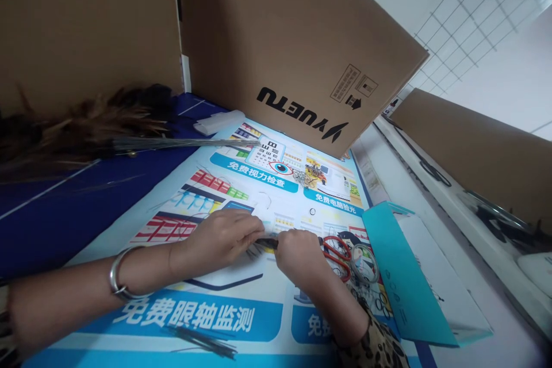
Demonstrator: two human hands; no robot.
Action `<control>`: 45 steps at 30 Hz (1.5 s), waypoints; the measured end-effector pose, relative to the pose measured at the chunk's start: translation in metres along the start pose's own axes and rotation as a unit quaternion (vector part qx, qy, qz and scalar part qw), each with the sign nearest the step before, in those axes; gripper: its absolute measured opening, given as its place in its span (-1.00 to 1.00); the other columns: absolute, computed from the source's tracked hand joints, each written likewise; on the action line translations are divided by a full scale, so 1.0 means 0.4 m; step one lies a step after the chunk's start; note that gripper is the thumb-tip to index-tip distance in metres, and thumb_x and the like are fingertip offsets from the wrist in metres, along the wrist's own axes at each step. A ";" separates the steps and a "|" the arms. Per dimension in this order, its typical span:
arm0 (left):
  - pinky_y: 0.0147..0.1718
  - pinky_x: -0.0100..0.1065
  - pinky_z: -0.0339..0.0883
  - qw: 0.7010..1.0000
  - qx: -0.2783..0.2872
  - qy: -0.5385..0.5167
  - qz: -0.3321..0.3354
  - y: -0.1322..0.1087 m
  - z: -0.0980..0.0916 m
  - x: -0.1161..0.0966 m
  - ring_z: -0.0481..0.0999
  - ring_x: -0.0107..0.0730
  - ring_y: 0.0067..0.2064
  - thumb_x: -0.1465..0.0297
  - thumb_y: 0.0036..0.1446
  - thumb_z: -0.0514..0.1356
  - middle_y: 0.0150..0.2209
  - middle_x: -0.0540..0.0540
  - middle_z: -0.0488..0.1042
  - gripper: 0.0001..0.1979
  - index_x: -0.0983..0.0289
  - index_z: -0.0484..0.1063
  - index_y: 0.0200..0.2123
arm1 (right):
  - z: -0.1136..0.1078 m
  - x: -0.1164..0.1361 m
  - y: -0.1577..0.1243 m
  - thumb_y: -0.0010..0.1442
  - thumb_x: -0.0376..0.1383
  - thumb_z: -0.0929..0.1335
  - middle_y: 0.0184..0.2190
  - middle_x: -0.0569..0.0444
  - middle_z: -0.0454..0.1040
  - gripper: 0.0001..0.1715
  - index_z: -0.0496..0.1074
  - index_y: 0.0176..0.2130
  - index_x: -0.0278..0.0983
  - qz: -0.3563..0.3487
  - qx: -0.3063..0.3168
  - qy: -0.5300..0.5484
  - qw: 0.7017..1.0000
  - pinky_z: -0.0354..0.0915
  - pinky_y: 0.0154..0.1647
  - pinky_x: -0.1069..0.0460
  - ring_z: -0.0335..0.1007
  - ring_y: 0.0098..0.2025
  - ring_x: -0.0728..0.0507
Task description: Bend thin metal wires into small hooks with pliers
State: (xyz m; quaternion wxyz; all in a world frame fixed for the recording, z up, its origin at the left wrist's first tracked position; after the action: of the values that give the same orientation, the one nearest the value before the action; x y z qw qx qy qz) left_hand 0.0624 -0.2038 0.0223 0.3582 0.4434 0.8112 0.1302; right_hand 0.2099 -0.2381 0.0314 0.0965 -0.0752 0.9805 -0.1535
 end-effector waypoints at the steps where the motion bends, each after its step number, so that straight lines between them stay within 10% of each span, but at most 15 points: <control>1: -0.32 -0.28 0.30 1.000 0.003 0.006 0.014 0.000 0.000 -0.005 0.56 -0.23 -0.34 0.35 0.44 0.01 -0.40 0.15 0.63 -0.62 0.22 0.58 -0.32 | 0.001 0.000 0.000 0.35 -0.41 0.28 -0.19 -0.22 0.70 -0.68 0.65 -0.13 -0.32 -0.002 0.003 -0.003 1.000 0.48 -0.21 -0.06 0.70 -0.14 -0.33; 15: -0.31 -0.28 0.27 0.992 0.028 -0.108 -0.061 -0.001 0.014 0.019 0.55 -0.25 -0.33 0.30 0.37 0.07 -0.38 0.12 0.64 -0.69 0.19 0.58 -0.33 | -0.006 0.001 -0.009 0.35 -0.37 0.30 -0.20 -0.18 0.71 -0.68 0.67 -0.15 -0.30 -0.008 0.009 -0.003 1.000 0.49 -0.24 -0.08 0.70 -0.18 -0.35; 27: -0.31 -0.32 0.43 0.849 0.120 -0.416 -0.303 0.008 0.054 0.068 0.58 -0.25 -0.36 0.00 0.09 0.30 -0.40 0.05 0.64 -0.62 0.19 0.65 -0.29 | -0.003 -0.024 -0.005 0.36 -0.35 0.30 -0.18 -0.22 0.70 -0.69 0.65 -0.12 -0.31 0.023 0.011 0.019 0.999 0.46 -0.20 -0.08 0.68 -0.13 -0.33; 45: -0.27 -0.32 0.43 0.880 0.123 -0.377 -0.260 0.009 0.057 0.074 0.58 -0.30 -0.35 0.10 0.24 0.18 -0.42 0.03 0.58 -0.69 0.22 0.49 -0.35 | 0.004 -0.022 0.002 0.35 -0.27 0.31 -0.16 -0.21 0.71 -0.67 0.67 -0.13 -0.30 0.001 0.028 0.027 0.999 0.47 -0.20 -0.06 0.68 -0.14 -0.33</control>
State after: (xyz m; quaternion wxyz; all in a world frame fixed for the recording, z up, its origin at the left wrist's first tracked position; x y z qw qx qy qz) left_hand 0.0701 -0.1801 -0.0059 0.6002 0.2725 0.7107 -0.2458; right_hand 0.2187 -0.2363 0.0313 0.0723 -0.0672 0.9782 -0.1826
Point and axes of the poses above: each hand's wrist, its own y-axis towards the middle knuckle, its own z-axis out of the palm, x = y × z, the point moved 6 cm from there along y, towards the middle knuckle
